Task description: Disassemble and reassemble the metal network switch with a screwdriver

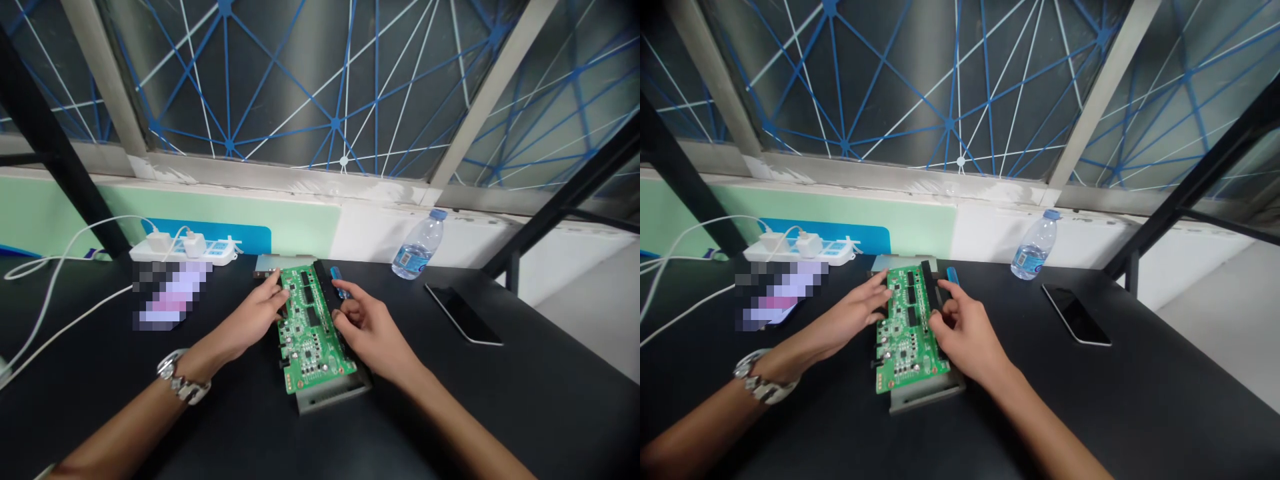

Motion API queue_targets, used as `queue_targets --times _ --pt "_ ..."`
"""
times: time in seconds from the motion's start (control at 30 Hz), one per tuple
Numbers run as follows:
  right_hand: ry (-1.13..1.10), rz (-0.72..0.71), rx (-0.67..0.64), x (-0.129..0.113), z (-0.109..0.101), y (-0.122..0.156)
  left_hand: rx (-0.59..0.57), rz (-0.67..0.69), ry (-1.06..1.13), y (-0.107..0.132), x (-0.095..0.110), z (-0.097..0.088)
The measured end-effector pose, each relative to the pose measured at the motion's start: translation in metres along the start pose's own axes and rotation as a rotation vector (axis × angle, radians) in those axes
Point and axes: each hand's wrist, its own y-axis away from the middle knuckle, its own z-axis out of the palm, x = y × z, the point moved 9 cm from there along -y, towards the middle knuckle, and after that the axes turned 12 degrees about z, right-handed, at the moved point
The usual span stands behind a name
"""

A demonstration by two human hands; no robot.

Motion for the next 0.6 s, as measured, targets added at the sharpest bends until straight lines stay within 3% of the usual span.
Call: queue_targets --times 0.17,0.3,0.6 --pt "0.425 -0.065 0.098 -0.002 0.005 0.004 -0.109 0.094 -0.126 -0.005 0.003 0.001" --pt "0.702 -0.073 0.169 -0.003 0.008 0.006 -0.166 0.087 -0.162 -0.007 -0.003 0.002" --pt "0.963 -0.101 0.193 -0.004 0.018 0.007 -0.223 0.054 -0.233 -0.009 -0.02 0.002"
